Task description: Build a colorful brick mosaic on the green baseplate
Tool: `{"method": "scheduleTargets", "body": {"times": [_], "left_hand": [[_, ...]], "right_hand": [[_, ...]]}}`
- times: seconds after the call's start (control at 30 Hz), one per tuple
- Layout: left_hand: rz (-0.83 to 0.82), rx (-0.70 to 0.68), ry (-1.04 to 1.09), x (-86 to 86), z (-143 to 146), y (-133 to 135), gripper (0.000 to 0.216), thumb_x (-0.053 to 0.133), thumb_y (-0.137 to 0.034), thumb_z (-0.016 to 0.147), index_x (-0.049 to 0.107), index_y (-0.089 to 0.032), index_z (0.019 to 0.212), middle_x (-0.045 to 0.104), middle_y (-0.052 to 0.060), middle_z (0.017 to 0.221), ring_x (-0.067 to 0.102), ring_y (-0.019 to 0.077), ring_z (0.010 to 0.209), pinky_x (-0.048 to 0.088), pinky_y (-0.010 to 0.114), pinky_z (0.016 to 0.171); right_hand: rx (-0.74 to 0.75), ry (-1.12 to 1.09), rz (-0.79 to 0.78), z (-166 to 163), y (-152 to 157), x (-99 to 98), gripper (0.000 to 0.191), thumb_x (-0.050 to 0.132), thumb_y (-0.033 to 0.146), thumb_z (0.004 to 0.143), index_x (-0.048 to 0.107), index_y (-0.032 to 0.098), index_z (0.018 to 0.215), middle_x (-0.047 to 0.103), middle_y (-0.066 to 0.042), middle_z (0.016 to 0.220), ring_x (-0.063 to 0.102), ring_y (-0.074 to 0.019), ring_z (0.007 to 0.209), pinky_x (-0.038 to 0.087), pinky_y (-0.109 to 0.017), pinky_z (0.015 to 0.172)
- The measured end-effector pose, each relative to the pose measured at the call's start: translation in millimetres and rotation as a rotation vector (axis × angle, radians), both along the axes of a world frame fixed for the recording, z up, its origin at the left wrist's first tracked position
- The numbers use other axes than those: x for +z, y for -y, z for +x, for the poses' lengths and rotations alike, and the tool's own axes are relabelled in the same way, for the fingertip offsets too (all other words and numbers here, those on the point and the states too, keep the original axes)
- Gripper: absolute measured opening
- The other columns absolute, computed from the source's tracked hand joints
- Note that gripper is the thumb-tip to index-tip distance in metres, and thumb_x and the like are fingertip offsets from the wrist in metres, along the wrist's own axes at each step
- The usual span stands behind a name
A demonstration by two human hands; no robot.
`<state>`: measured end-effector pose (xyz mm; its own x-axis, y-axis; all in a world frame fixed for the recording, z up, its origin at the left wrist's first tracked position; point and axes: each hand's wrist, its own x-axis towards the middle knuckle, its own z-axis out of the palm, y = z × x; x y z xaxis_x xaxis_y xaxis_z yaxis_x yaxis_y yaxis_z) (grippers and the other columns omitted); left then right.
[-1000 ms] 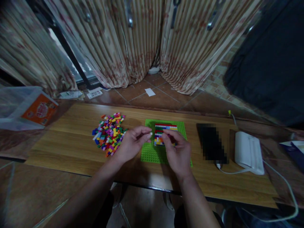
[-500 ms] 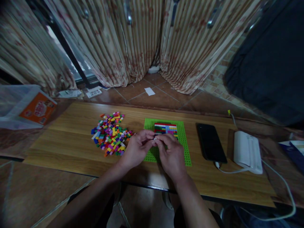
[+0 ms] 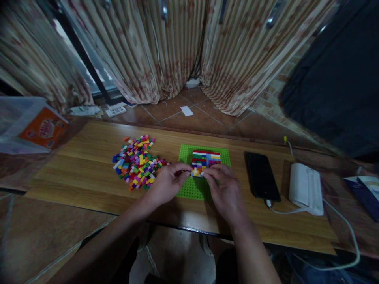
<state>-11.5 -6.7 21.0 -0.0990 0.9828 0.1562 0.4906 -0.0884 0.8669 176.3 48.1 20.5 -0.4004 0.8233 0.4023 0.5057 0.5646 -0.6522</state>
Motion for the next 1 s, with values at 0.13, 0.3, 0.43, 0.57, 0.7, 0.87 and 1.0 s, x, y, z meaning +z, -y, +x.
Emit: {"method": "scheduleTargets", "body": {"times": [0.13, 0.3, 0.43, 0.57, 0.7, 0.87, 1.0], "left_hand": [[-0.013, -0.122, -0.089, 1.3, 1.7, 2.7, 0.027, 0.052, -0.012, 0.084, 0.073, -0.020, 0.099, 0.075, 0.001, 0.084, 0.066, 0.0144, 0.070, 0.053, 0.027, 0.072], [-0.039, -0.166, -0.177, 2.5, 3.7, 3.4, 0.036, 0.050, -0.011, 0.084, 0.071, -0.023, 0.110, 0.076, 0.002, 0.092, 0.068, 0.0157, 0.073, 0.054, 0.029, 0.075], [-0.043, -0.206, -0.268, 2.7, 5.2, 3.6, 0.038, 0.049, -0.012, 0.085, 0.068, -0.024, 0.115, 0.075, 0.004, 0.104, 0.070, 0.0186, 0.088, 0.055, 0.031, 0.081], [-0.046, -0.204, -0.342, 1.2, 6.0, 5.2, 0.036, 0.048, -0.015, 0.087, 0.066, -0.023, 0.117, 0.075, 0.004, 0.101, 0.070, 0.0196, 0.090, 0.055, 0.033, 0.084], [-0.042, -0.200, -0.377, 1.0, 6.6, 6.5, 0.037, 0.047, -0.016, 0.088, 0.065, -0.023, 0.119, 0.075, 0.004, 0.102, 0.070, 0.0203, 0.090, 0.055, 0.033, 0.085], [-0.042, -0.203, -0.404, 2.6, 7.6, 7.2, 0.036, 0.047, -0.015, 0.088, 0.064, -0.021, 0.120, 0.073, 0.006, 0.109, 0.070, 0.0223, 0.094, 0.055, 0.036, 0.086], [-0.040, -0.209, -0.416, 2.7, 7.7, 6.7, 0.036, 0.047, -0.015, 0.088, 0.063, -0.021, 0.119, 0.073, 0.006, 0.109, 0.070, 0.0214, 0.093, 0.056, 0.035, 0.085]], "right_hand": [[0.035, 0.128, 0.039, -4.6, 2.5, -3.0, 0.021, 0.057, 0.036, 0.092, 0.073, 0.024, 0.090, 0.067, -0.006, 0.096, 0.062, -0.0231, 0.093, 0.049, -0.040, 0.085], [0.020, 0.209, 0.098, -8.2, 1.3, -5.2, 0.021, 0.055, 0.033, 0.091, 0.074, 0.024, 0.091, 0.066, -0.007, 0.097, 0.060, -0.0246, 0.095, 0.048, -0.041, 0.084], [-0.030, 0.197, 0.100, -11.2, 1.6, -5.2, 0.018, 0.057, 0.031, 0.089, 0.072, 0.023, 0.086, 0.066, -0.007, 0.095, 0.061, -0.0243, 0.092, 0.049, -0.041, 0.082], [-0.061, 0.138, 0.061, -13.1, 2.7, -2.7, 0.016, 0.057, 0.029, 0.087, 0.070, 0.023, 0.080, 0.067, -0.006, 0.091, 0.062, -0.0230, 0.088, 0.049, -0.040, 0.081], [-0.075, 0.069, -0.007, -12.6, 3.5, 0.7, 0.013, 0.059, 0.028, 0.085, 0.069, 0.023, 0.079, 0.068, -0.005, 0.089, 0.063, -0.0217, 0.086, 0.049, -0.038, 0.081], [-0.130, 0.003, -0.070, -14.7, 1.7, 0.3, 0.012, 0.060, 0.029, 0.083, 0.068, 0.021, 0.079, 0.067, -0.005, 0.087, 0.063, -0.0210, 0.084, 0.049, -0.038, 0.080], [-0.143, 0.019, -0.077, -18.2, 0.2, -1.3, 0.014, 0.059, 0.030, 0.083, 0.068, 0.021, 0.077, 0.068, -0.005, 0.086, 0.062, -0.0216, 0.083, 0.048, -0.038, 0.080]]}}
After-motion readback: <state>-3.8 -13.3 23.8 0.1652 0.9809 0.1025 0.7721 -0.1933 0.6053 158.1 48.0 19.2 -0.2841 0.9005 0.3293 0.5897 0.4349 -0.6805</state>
